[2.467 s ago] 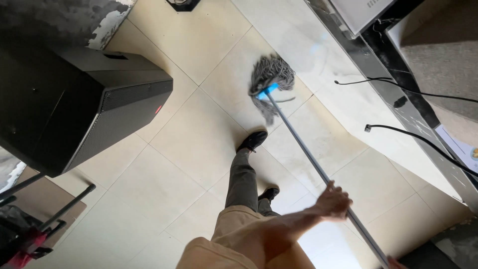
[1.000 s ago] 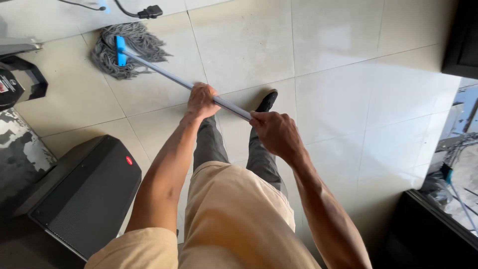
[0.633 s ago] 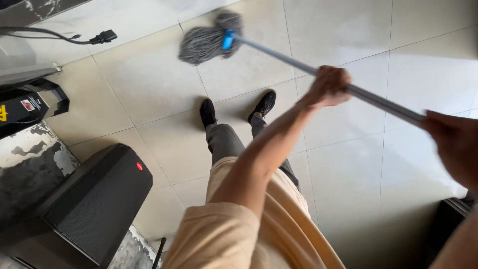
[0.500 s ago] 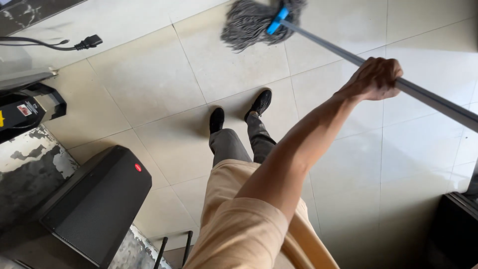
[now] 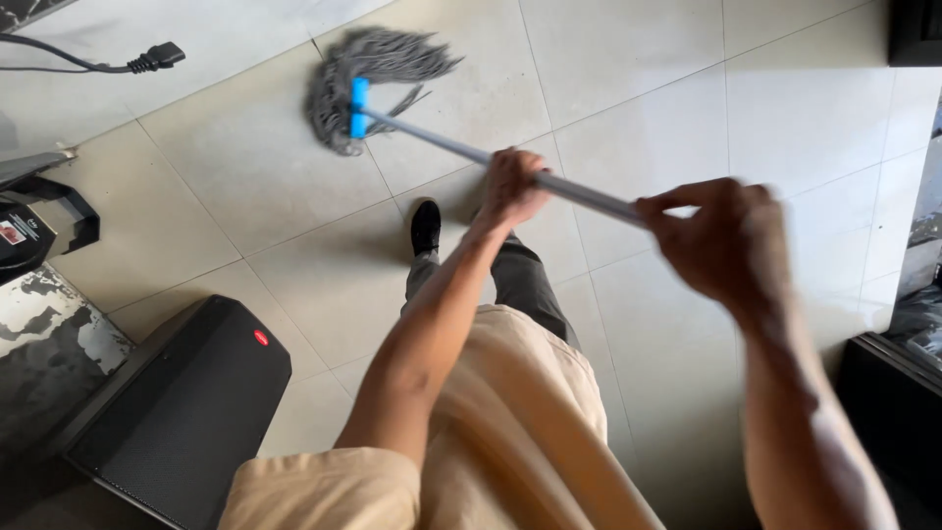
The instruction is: Mopping the tiled floor of a coffee shop using a string mop
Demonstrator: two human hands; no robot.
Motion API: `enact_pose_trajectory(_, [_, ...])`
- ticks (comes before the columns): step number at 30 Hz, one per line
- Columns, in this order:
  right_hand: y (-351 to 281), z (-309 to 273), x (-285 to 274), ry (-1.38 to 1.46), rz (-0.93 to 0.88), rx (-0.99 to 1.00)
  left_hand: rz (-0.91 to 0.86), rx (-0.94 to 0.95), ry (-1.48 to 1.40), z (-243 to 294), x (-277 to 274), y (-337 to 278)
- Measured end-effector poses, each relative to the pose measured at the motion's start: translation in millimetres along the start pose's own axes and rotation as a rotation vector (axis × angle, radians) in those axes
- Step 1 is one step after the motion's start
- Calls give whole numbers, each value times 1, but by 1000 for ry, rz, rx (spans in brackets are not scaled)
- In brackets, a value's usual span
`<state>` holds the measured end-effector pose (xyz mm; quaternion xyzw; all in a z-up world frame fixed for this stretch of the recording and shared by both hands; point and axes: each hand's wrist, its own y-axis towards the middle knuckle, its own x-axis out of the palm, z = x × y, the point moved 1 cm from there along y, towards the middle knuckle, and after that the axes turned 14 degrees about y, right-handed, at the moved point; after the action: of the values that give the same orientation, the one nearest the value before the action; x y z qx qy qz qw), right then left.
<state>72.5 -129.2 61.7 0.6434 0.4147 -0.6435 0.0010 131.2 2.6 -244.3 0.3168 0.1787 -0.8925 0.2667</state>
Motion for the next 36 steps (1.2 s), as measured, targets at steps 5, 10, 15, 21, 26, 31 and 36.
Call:
enact_pose_trajectory(5, [-17, -35, 145, 186, -551, -32, 559, 229, 236, -192, 42, -125])
enact_pose_trajectory(10, [-6, 0, 111, 217, -596, -84, 80, -60, 298, -161, 67, -109])
enact_pose_trajectory(15, [40, 116, -42, 45, -454, 51, -18, 19, 257, 35, 134, 55])
enact_pose_trajectory(21, [55, 225, -121, 180, -178, 81, -126, 99, -298, 277, 186, 163])
enact_pose_trajectory(26, [43, 241, -118, 253, -79, 240, -368, 108, -368, 307, 203, 176])
enact_pose_trajectory(31, [-3, 226, -116, 302, 9, 361, -297, 62, -279, 249, 151, 110])
enact_pose_trajectory(36, [-34, 86, -71, -38, -13, 204, -278, -54, -80, 122, 59, 17])
